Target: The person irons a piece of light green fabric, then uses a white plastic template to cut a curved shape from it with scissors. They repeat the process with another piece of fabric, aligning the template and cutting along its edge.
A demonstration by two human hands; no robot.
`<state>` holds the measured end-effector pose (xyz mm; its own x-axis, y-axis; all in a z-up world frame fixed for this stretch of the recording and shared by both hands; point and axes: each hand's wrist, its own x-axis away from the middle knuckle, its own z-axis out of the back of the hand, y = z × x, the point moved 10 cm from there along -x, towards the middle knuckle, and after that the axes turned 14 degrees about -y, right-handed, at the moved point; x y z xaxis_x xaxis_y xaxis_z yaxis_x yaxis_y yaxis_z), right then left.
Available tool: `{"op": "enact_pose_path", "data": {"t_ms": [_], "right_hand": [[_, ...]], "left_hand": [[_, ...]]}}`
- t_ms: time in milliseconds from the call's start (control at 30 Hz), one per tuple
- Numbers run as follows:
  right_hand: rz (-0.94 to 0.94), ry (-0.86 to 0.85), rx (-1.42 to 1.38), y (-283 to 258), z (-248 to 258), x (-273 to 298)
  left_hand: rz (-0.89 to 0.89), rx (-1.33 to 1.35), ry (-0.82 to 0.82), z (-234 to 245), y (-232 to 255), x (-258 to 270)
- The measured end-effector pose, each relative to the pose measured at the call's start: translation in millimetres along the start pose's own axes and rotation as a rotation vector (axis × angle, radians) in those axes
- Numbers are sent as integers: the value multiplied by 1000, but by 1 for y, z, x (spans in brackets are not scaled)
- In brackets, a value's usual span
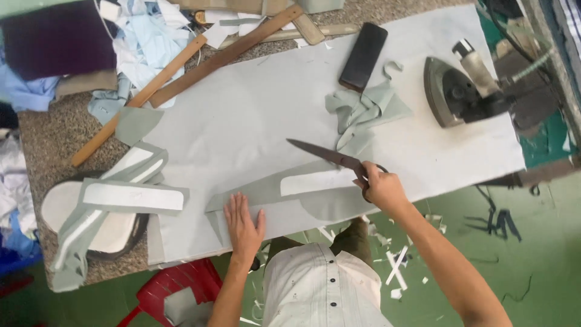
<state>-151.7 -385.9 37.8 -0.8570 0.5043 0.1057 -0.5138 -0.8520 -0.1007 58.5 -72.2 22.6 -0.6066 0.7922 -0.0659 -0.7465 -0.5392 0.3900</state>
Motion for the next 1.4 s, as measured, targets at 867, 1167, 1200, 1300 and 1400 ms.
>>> {"op": "enact_pose_path", "data": {"t_ms": [867,1167,1200,1300,1400], "right_hand": [[558,-921,-560,83,33,-81],[594,-1529,-240,177,28,32],[510,-1598,-112,185,33,38],[493,-1744,-6,216,9,38],[526,-1859,-265,212,-7,41]], "left_hand": [[1229,868,635,-171,265,116],[1079,1553,755,-217,264,54],[1027,1491,766,-214,262,53],[1180,1705,794,-231,268,55],[1119,1709,799,-239,268,55]]}}
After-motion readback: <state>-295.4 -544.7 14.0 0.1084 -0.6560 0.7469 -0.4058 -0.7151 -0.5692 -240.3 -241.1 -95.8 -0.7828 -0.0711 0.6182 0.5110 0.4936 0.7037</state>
